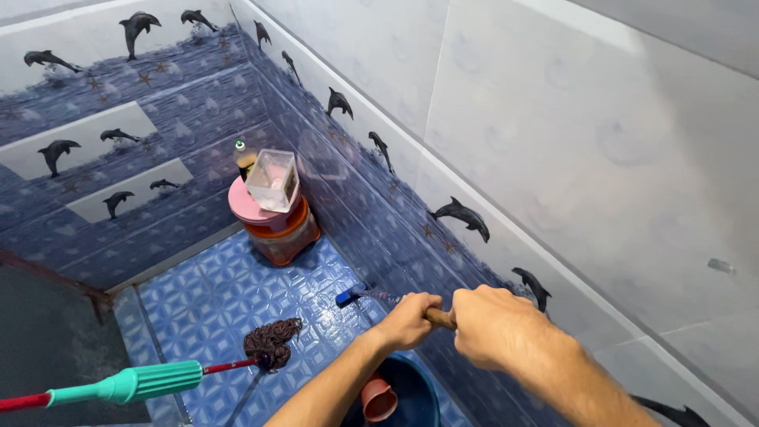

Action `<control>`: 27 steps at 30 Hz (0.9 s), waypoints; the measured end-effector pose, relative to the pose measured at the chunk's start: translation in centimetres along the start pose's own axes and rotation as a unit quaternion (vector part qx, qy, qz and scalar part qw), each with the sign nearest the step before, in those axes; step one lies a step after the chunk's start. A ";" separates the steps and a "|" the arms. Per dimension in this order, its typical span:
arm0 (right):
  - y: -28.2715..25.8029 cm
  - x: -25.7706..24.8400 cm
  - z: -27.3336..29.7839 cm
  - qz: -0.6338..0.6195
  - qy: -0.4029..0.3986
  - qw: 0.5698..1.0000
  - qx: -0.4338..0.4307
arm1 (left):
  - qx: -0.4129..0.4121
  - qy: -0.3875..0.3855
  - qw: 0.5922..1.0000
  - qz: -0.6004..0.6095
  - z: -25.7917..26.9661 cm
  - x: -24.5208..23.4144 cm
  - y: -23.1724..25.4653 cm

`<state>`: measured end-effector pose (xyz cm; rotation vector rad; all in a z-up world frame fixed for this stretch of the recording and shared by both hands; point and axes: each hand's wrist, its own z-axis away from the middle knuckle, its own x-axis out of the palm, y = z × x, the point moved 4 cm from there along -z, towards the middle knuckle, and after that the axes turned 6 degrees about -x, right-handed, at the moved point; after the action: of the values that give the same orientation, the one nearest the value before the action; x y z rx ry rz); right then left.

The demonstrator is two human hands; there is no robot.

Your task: The person uses a long-handled scrub brush to clean the blue tiled floor of a bathroom. They scrub the floor in a repetitive back-and-forth motion, moving around a blue bucket and a mop that are placed in the corner.

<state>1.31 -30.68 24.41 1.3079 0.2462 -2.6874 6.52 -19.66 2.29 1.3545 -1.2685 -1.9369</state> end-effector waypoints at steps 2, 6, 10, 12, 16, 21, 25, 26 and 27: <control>-0.3 -0.6 -0.5 0.014 0.022 1.000 -0.010 | 0.020 0.009 1.000 0.004 -0.6 -0.8 0.4; -1.4 -1.8 -2.9 0.010 0.040 0.999 -0.004 | 0.019 0.026 0.999 0.013 -2.2 -3.3 -0.1; -2.5 -3.4 -4.5 0.006 0.074 0.997 -0.007 | -0.014 0.006 0.999 0.045 -3.2 -5.5 -0.6; -3.1 -3.9 -5.2 0.009 0.092 0.996 -0.009 | -0.006 0.004 0.999 0.042 -3.5 -6.5 -0.8; -4.7 -2.4 -6.4 0.019 0.098 0.995 -0.028 | 0.061 0.021 0.998 -0.004 -2.5 -7.8 -3.5; -7.2 1.2 -9.8 -0.053 0.096 0.993 -0.034 | 0.046 0.052 0.995 -0.076 -2.4 -8.9 -9.1; -9.0 1.1 -14.0 -0.070 0.106 0.991 -0.034 | 0.045 0.062 0.993 -0.095 -4.6 -11.3 -13.3; -9.4 0.6 -14.8 -0.071 0.113 0.991 -0.031 | 0.047 0.058 0.993 -0.092 -5.3 -12.0 -14.1; -9.8 0.1 -15.6 -0.068 0.111 0.991 -0.022 | 0.053 0.061 0.993 -0.088 -5.9 -12.8 -14.7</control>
<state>11.26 -17.83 15.68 1.6320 0.4328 -2.6241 19.05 -5.29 -4.89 1.6616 -1.2451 -1.8900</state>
